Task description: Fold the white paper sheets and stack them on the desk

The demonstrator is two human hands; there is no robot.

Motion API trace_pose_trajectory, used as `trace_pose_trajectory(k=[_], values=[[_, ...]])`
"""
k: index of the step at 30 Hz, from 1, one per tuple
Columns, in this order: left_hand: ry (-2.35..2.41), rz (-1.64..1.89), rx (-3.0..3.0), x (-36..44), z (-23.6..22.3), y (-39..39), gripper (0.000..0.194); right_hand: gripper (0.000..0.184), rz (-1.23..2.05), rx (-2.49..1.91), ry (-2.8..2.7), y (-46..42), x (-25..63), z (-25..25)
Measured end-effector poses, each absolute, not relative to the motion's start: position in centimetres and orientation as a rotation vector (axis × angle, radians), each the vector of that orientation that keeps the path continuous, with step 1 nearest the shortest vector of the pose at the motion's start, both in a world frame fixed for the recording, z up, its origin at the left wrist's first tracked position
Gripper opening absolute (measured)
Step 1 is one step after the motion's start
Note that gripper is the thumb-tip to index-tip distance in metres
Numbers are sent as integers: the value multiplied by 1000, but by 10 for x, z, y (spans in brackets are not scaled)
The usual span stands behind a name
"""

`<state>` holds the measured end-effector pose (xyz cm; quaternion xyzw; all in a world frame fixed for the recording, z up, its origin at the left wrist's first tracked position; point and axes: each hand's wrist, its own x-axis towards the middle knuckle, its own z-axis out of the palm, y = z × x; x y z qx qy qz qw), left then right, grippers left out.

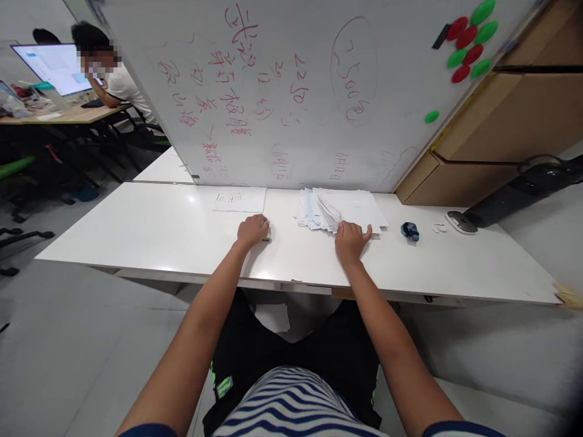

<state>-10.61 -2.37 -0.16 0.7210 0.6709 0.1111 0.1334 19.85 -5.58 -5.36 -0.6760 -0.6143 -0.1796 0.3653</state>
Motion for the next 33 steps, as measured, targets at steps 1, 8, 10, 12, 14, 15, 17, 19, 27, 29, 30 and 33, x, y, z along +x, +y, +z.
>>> trace_pose_trajectory(k=[1,8,10,12,14,15,17,19,27,29,30,33], values=[[1946,329,2089,-106,-1,-24,36,34,-458,-1743,-1568,-56,198,-53],[1984,375,2064,-105,0,-27,35,34,-437,-1753,-1400,-54,204,-52],[1987,384,2063,-105,0,-28,34,34,-444,-1760,-1344,-54,206,-52],[1982,386,2065,-104,1,-28,34,34,-435,-1762,-1326,-53,208,-52],[1987,382,2049,-104,1,-28,34,34,-406,-1757,-1337,-54,208,-52],[1992,380,2037,-103,2,-29,35,35,-391,-1753,-1345,-54,207,-51],[2000,379,2007,-103,3,-30,37,36,-373,-1742,-1356,-56,206,-51],[2000,393,1969,-104,4,-30,41,36,-380,-1734,-1360,-56,206,-50],[1918,453,2010,-106,23,-27,45,34,-436,-1641,-1502,-60,203,-41],[1900,660,2041,-93,32,-42,45,33,-422,-1587,-1610,-74,196,-34],[1833,780,1999,-84,36,-53,47,31,-409,-1551,-1674,-84,191,-31],[1465,928,1500,-53,43,-102,61,23,-332,-1359,-1881,-131,170,-27]])
